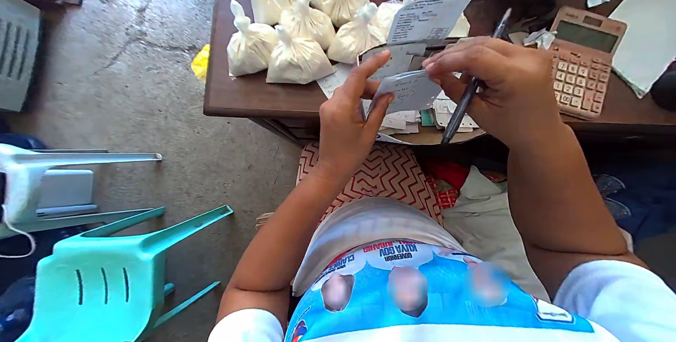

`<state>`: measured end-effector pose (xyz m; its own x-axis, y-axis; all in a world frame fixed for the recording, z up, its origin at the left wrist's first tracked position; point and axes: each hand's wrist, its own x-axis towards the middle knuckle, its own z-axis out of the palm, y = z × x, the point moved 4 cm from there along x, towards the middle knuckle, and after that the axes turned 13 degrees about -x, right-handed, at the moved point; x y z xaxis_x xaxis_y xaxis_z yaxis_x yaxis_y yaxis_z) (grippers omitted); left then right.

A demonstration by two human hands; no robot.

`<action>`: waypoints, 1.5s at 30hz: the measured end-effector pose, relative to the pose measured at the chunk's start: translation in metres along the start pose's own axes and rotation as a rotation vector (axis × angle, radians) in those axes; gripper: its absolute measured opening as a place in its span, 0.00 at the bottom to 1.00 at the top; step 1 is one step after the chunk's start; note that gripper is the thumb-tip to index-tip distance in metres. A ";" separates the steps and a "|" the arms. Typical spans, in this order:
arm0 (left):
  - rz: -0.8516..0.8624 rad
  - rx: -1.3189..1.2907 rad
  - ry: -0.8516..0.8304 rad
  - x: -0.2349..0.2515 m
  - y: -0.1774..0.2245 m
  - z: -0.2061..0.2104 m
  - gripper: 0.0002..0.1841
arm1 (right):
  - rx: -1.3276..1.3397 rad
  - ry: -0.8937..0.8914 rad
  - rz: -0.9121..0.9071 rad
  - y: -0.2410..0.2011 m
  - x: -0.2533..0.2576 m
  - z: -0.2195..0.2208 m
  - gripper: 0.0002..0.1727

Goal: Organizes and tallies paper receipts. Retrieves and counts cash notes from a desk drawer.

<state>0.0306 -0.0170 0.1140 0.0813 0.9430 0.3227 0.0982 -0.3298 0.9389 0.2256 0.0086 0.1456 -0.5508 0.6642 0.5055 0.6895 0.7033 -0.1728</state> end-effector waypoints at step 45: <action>0.376 -0.198 0.064 -0.017 -0.025 -0.007 0.06 | 0.036 0.100 0.287 0.006 -0.027 0.002 0.11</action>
<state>0.0200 -0.0241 0.0860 0.0128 0.7616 0.6480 -0.1190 -0.6422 0.7572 0.2437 -0.0042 0.1289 -0.2854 0.8101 0.5122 0.7921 0.5002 -0.3497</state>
